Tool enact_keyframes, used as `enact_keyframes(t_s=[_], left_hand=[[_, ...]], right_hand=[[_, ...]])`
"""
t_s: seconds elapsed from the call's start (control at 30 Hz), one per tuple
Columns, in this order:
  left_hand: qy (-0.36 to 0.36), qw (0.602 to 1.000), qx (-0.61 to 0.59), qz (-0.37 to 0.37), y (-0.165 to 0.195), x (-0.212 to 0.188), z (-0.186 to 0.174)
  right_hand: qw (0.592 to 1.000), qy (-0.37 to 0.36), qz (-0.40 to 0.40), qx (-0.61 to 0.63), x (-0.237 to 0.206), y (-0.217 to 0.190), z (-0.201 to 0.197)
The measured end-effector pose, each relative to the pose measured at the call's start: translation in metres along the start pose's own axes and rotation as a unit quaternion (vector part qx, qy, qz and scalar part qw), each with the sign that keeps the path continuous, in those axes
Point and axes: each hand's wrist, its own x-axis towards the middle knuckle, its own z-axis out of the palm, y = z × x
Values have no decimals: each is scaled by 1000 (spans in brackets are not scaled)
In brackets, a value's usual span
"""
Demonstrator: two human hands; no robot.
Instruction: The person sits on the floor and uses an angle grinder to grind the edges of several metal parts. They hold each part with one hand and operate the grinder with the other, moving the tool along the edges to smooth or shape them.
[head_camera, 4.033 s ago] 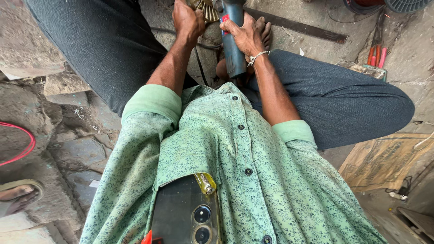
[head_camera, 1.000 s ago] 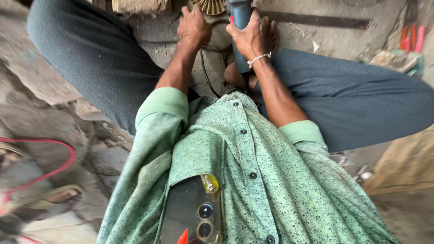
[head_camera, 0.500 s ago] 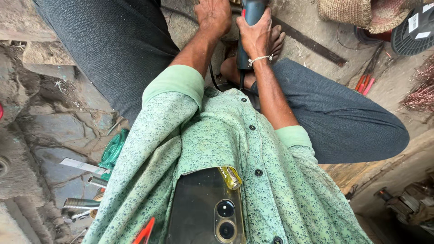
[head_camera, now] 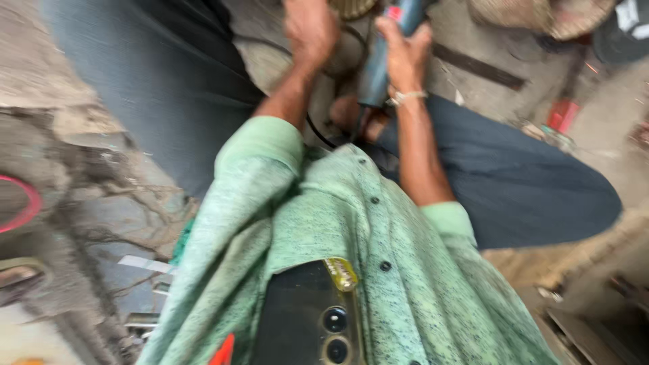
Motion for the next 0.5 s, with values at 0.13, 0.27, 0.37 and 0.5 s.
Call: enact_keyframes(t_s=[0.13,0.27,0.37,0.5], left_hand=[[41,988,-135,-67,20,47,-20],[16,961,-275,-20,54,98,-96],[7,967,-252,28,50,118,-180],[71,989,-131,11,27,132,-297]], right_hand=[[993,-42,-66,90,17,-8,11],[970,-106,-101,192,28,-35,33],[954,-142,-1,265,36,-45,47],[971,-163,-17,176,44,-56,56]])
